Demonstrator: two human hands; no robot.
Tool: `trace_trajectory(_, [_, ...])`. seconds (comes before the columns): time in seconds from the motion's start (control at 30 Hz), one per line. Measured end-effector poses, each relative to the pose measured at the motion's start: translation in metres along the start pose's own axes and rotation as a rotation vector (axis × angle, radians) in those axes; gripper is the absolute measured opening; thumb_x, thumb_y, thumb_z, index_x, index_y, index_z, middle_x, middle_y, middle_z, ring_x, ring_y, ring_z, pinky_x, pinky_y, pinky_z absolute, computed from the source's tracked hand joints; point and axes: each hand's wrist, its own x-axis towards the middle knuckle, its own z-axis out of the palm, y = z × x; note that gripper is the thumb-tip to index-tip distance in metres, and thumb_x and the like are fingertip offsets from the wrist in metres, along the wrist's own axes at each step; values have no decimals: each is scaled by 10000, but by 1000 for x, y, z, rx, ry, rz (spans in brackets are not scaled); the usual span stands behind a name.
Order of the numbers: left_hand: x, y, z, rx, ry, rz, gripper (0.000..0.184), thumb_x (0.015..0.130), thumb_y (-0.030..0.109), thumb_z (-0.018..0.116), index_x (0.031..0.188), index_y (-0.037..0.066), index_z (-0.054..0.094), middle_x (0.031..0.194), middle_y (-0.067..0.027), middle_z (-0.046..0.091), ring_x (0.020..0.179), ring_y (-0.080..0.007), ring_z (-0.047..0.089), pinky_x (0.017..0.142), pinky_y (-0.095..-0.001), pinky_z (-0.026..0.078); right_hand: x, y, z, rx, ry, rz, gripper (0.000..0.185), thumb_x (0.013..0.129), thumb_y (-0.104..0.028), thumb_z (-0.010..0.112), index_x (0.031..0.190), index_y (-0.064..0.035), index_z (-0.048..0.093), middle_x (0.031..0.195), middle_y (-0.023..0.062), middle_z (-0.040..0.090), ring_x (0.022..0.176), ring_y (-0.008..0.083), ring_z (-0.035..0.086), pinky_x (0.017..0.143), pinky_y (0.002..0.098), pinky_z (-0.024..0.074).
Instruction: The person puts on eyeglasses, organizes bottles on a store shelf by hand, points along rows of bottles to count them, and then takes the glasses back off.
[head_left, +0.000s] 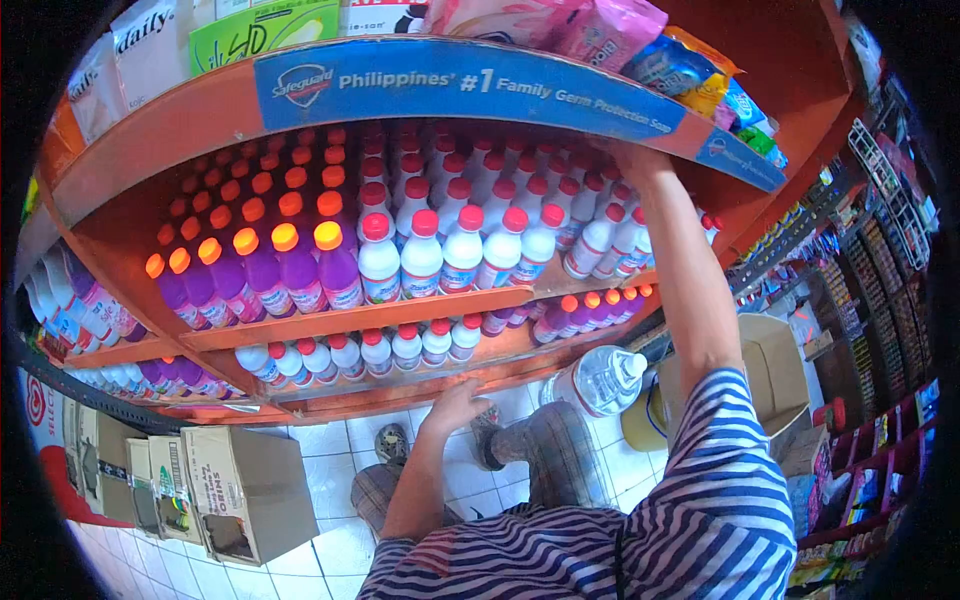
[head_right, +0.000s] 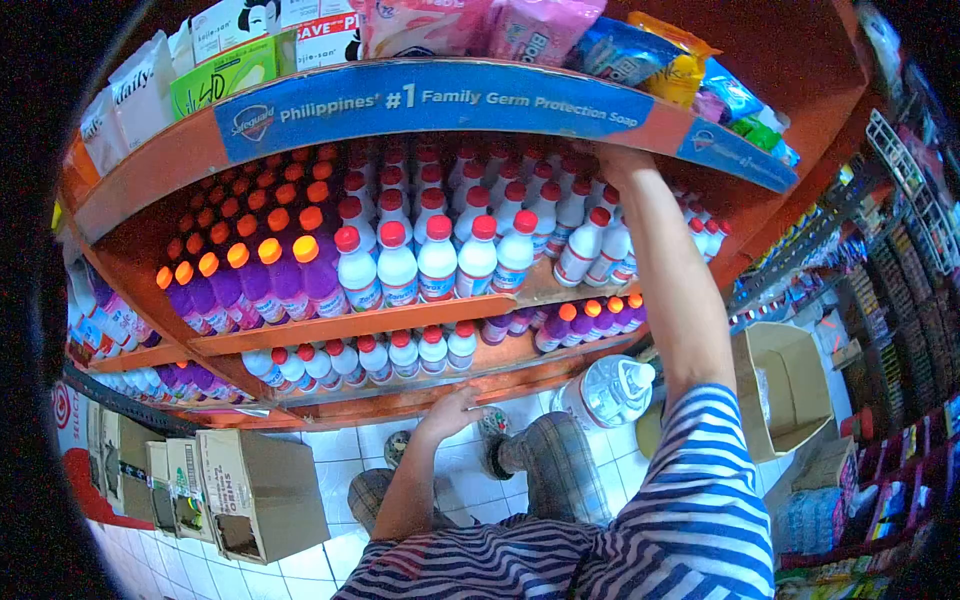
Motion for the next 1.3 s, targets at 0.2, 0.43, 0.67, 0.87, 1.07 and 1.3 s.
trace_trajectory(0.2, [-3,1,2,62,9,-4,628,778,421,643,1233,15,494,1169,-203,574,1075,-319,559,903,-387,432,-77,-24,-65,168,-72,48,291,908,-213,539,1135,-36,502,957,91,611,796,178,627,728,317,497])
trace_trajectory(0.43, [1,-5,6,127,-25,13,629,770,444,651,1213,20,513,1171,-166,587,1048,-303,577,884,-377,445,-121,-34,-76,-222,-189,-64,265,890,-169,569,1097,-8,531,912,65,601,767,107,601,674,254,494])
trace_trajectory(0.67, [1,-9,6,124,1,47,574,771,423,652,1175,32,536,1128,-168,606,1035,-305,580,878,-380,448,-128,-16,-25,-724,-311,-239,262,821,-112,606,1058,-5,575,907,220,621,822,305,633,708,362,483])
trace_trajectory(0.87, [-6,5,-2,149,-2,36,553,770,394,652,1169,27,542,1135,-170,601,1056,-312,569,890,-384,443,-127,6,-11,-786,-276,-305,314,803,-110,622,1088,8,563,950,235,608,868,363,611,728,393,479])
trace_trajectory(1.07, [-5,6,-2,145,-29,29,559,776,375,647,1183,9,530,1164,-171,588,1081,-316,557,905,-386,435,-130,10,-5,-792,-254,-322,421,799,-96,617,1193,-1,503,1002,241,594,876,367,606,745,403,475])
trace_trajectory(1.3, [0,-15,8,135,-24,66,558,782,367,659,1193,15,523,1188,-179,573,1088,-302,558,896,-381,447,-160,-2,-19,-625,-41,-468,482,836,-70,582,1288,-7,427,1098,213,581,872,340,619,763,359,481])
